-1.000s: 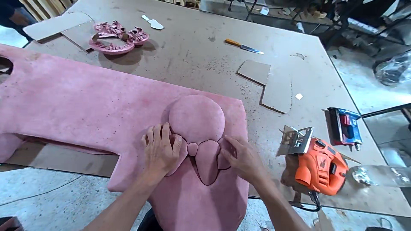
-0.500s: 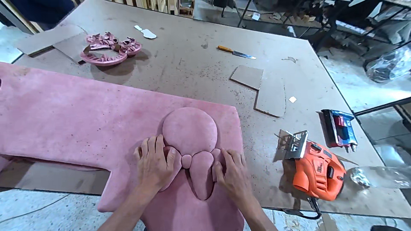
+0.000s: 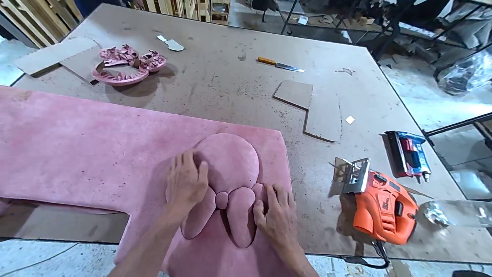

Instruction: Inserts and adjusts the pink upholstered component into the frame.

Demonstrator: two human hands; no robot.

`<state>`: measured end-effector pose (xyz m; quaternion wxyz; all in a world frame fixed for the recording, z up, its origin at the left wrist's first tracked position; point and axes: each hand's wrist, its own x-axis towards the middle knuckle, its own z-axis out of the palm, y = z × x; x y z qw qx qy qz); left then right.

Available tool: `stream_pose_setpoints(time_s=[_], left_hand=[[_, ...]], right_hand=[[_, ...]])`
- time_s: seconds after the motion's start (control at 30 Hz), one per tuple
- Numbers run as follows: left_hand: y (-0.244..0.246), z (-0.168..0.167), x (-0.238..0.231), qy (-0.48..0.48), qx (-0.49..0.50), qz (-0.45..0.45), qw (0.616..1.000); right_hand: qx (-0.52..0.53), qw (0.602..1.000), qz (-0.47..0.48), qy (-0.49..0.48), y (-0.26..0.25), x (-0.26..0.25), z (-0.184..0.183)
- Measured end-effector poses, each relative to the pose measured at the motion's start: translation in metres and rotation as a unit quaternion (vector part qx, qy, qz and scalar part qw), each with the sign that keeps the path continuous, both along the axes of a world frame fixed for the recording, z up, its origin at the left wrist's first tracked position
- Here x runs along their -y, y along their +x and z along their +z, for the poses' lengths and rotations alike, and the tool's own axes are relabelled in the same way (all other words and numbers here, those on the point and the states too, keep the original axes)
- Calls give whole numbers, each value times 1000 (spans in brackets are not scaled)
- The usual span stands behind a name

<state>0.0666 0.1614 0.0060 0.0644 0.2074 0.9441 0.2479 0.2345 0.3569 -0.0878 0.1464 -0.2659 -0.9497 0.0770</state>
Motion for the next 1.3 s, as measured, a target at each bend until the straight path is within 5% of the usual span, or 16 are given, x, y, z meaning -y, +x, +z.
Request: stream_pose_setpoints(time_s=[0.1,0.27,1.3], left_hand=[[-25,12,-55,7,-13,-82,996],[-42,-1,-124,-137,-29,-175,974],[-38,1,-128,-141,-20,-184,973]], right_hand=[[-12,1000,-1,-3,0,0,-3],[-23,1000,-5,-6,-1,-2,-3],[-17,1000,22,12,6,-3,-4]])
